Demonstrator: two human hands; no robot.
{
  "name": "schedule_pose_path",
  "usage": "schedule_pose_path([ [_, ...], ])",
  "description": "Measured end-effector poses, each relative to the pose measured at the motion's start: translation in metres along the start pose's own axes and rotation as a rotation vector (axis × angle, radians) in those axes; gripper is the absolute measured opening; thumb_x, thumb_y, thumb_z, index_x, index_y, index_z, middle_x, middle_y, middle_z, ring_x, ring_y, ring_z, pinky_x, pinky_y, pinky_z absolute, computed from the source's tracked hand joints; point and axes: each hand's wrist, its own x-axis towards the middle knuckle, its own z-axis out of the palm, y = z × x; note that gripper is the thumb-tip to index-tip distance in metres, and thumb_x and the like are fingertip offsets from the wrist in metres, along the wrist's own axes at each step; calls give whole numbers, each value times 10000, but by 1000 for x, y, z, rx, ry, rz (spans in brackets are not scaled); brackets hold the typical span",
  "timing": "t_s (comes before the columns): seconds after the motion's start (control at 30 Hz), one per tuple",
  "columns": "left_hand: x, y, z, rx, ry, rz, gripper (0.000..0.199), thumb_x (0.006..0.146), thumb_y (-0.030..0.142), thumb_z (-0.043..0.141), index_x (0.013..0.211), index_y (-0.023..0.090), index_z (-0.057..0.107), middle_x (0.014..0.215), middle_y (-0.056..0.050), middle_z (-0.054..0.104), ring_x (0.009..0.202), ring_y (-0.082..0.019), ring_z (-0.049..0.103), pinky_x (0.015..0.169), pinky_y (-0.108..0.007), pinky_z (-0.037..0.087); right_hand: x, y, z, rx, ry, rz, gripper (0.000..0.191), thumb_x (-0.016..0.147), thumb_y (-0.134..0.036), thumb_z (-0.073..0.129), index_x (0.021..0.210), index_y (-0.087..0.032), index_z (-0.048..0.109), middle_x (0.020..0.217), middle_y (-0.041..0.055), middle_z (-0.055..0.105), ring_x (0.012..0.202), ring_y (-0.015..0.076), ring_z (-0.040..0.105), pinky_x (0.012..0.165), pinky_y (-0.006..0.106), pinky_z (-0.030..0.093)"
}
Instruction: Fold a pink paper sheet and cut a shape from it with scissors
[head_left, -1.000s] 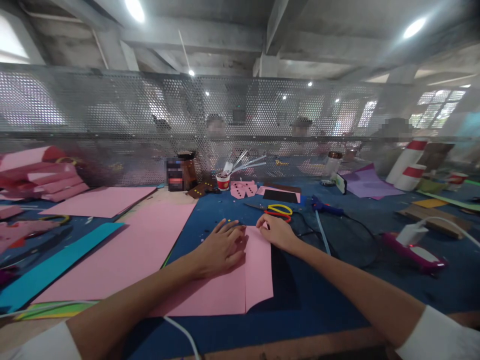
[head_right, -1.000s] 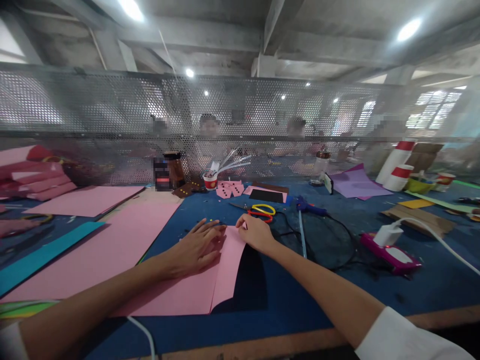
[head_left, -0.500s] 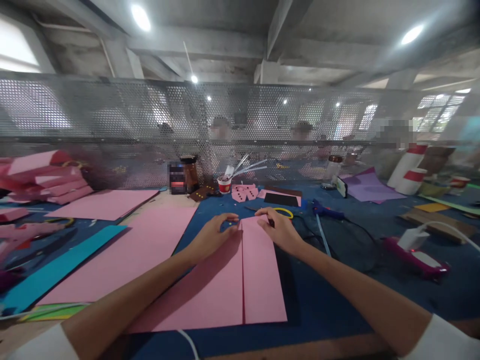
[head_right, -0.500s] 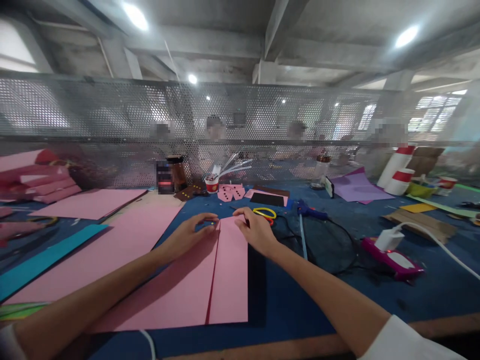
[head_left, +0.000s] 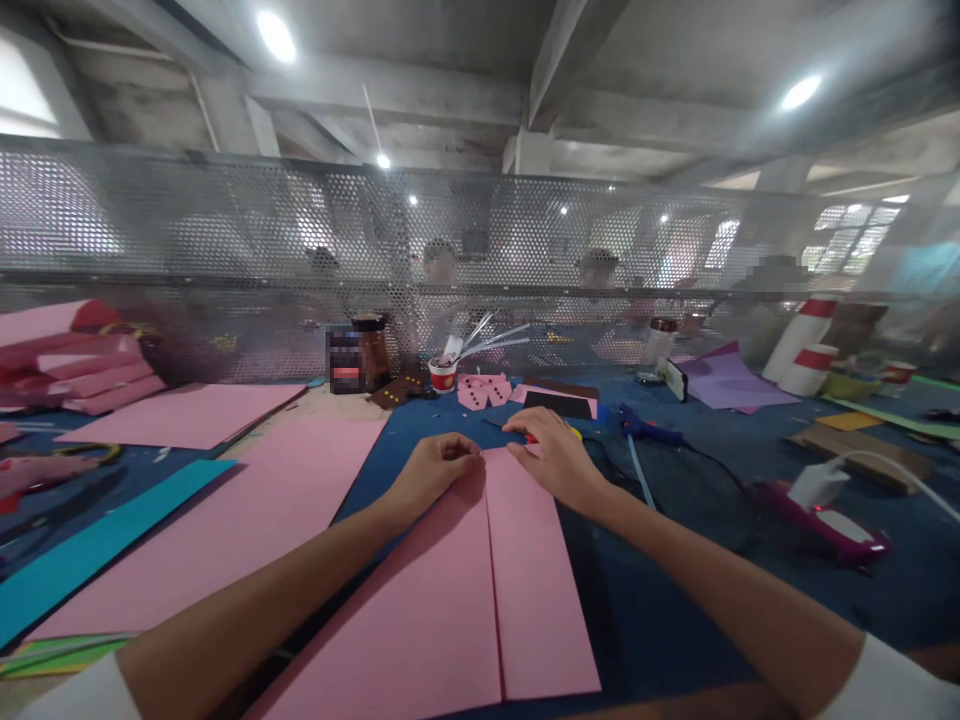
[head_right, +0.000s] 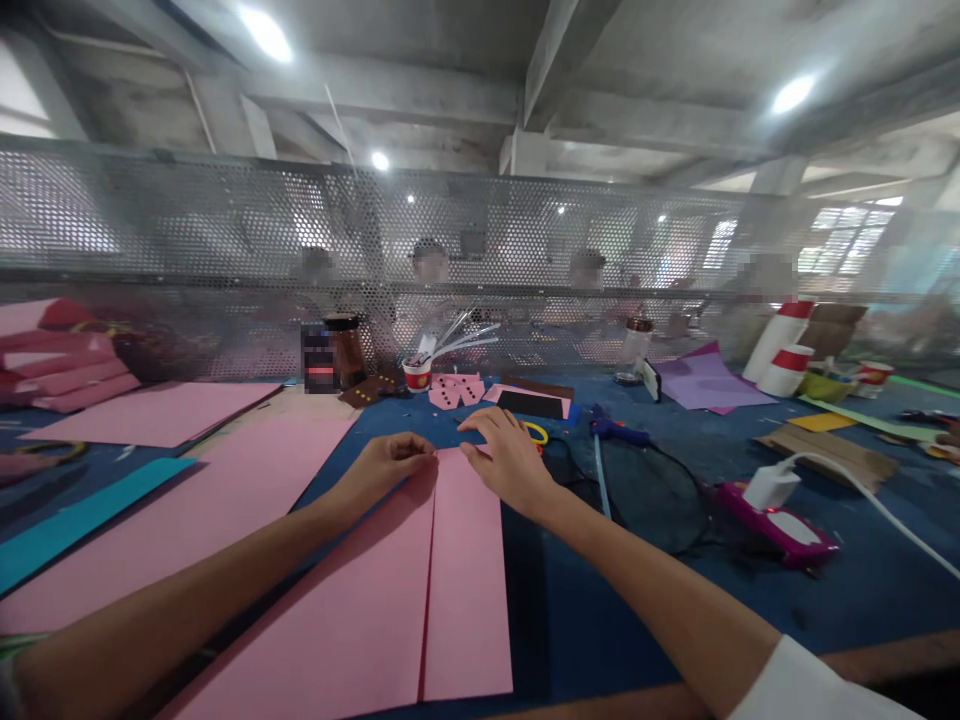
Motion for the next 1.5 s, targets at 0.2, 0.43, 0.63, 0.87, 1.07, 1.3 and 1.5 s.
schedule_pose_path([
  [0.2,2,-8,0,4,5,12,185,733,326,613,789,157,663,730,-15,680,685,-165,608,625,-258,450,16,-14,10,-163,-193,0,126,891,-290,593,874,-220,697,892,32,684,906,193,576,830,342,361],
  [0.43,-1,-10,-1,5,-6,13,171,733,294,600,804,153,667,750,-23,689,691,-166,616,625,-256,442,15,-15,18,-45,-190,40,82,868,-240,605,869,-219,685,876,5,704,875,169,600,791,295,376],
  [0.63,-3,-6,-1,25,-12,2,164,745,282,586,808,153,666,734,-21,697,658,-159,620,586,-239,434,14,-17,18,-36,-186,29,59,844,-217,615,840,-221,674,856,-2,703,865,167,602,788,295,374],
  [0.87,-5,-3,-1,97,2,51,131,753,234,581,785,165,687,772,-19,718,740,-181,643,680,-260,460,14,-17,19,-23,-181,36,66,825,-202,602,821,-218,666,849,-6,703,854,168,598,785,289,373],
  [1.07,-7,-1,-1,186,-10,113,143,770,199,559,803,187,698,807,-4,725,788,-190,657,722,-268,466,12,-17,20,-65,-187,18,74,820,-206,592,821,-223,664,837,-14,703,839,173,593,798,303,354],
  [1.3,-11,2,1,439,15,215,178,767,143,553,824,216,705,821,5,724,824,-197,629,745,-288,446,10,-15,26,-101,-180,0,56,789,-184,590,788,-218,635,786,-18,683,784,162,570,787,300,341],
  [1.5,-14,4,3,534,28,270,158,765,124,570,804,232,678,817,18,715,857,-197,599,783,-302,419,8,-16,27,-67,-178,-14,62,762,-154,584,779,-206,613,747,-24,648,740,139,550,750,272,345],
])
